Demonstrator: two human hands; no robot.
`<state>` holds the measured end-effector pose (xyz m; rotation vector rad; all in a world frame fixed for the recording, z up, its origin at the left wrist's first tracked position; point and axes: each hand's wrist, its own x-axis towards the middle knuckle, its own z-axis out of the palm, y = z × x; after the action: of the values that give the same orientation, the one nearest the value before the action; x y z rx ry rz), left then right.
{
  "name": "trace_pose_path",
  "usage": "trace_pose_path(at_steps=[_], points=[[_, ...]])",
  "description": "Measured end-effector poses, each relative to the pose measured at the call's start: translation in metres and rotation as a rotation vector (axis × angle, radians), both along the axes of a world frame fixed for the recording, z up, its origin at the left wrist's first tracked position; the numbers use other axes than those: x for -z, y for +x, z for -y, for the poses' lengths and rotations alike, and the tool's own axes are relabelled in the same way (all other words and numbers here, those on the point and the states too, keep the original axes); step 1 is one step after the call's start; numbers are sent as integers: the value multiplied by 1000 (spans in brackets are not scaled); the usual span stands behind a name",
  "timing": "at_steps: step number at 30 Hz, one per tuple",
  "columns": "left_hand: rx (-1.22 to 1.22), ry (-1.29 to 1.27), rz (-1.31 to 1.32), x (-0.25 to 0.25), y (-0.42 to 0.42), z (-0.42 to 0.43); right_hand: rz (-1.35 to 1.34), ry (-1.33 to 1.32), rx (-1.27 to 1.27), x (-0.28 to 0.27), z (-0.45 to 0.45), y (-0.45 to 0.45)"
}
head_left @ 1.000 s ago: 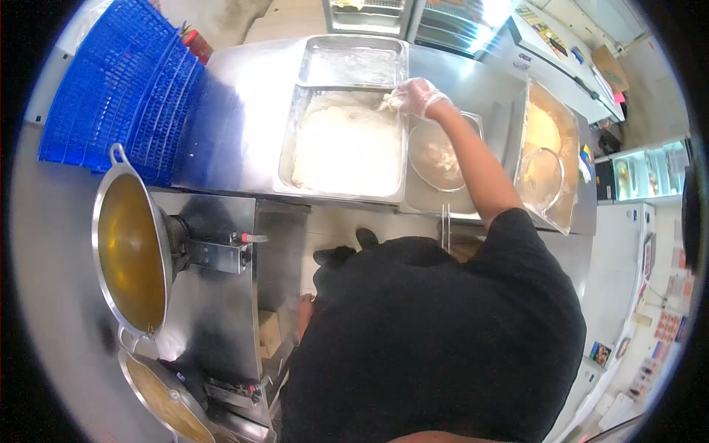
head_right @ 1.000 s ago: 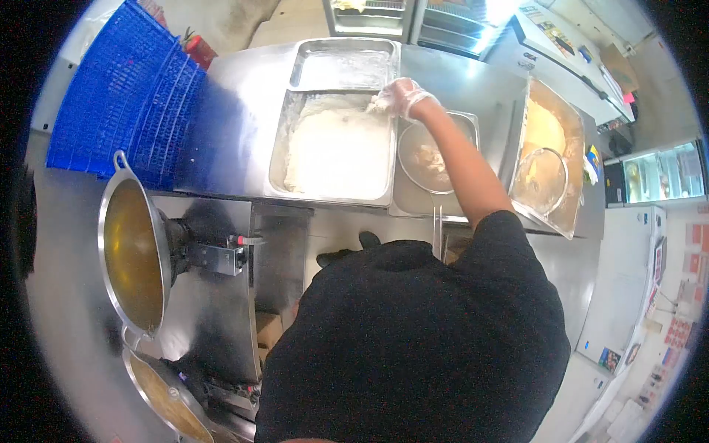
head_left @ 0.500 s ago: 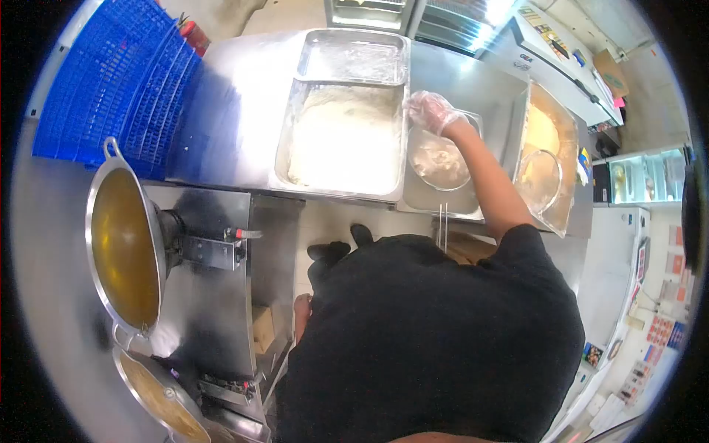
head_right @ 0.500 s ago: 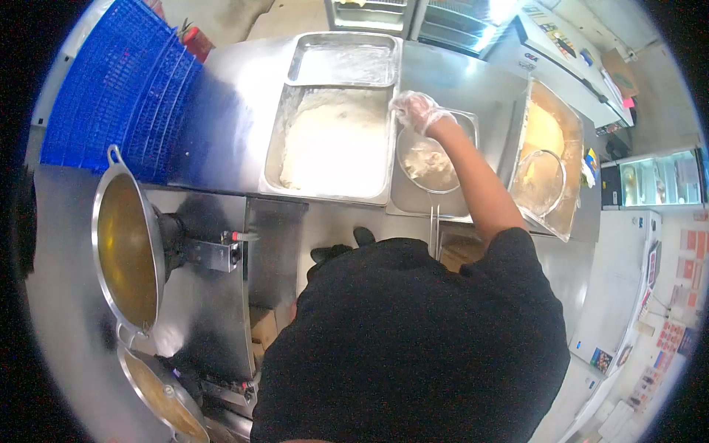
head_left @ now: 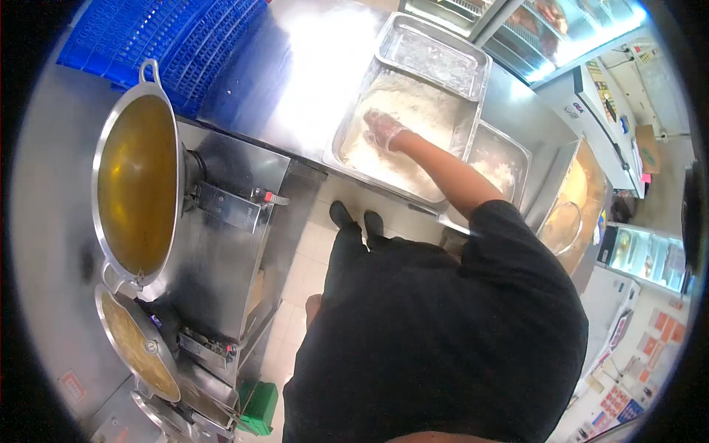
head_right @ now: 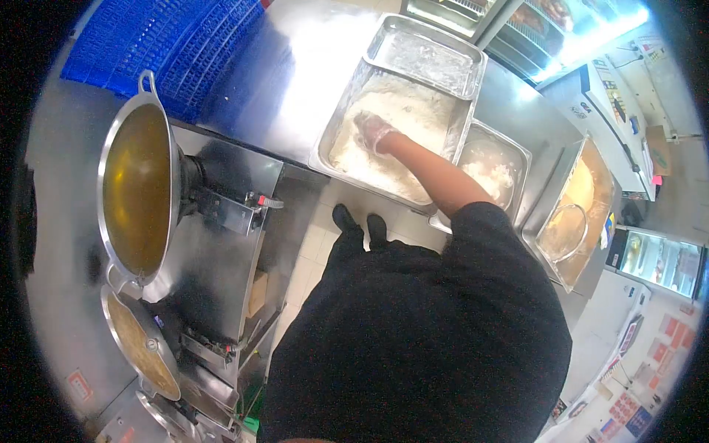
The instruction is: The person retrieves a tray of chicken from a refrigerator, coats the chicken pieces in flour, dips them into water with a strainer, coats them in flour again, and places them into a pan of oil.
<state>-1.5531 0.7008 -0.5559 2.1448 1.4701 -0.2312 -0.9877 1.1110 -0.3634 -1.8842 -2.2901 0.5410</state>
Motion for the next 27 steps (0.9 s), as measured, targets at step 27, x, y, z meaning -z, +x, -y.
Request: trace_pose_path(at_steps=[27], points=[[-640,-787,216,-11,5,-273,-283,-252,544,-103,61,23]])
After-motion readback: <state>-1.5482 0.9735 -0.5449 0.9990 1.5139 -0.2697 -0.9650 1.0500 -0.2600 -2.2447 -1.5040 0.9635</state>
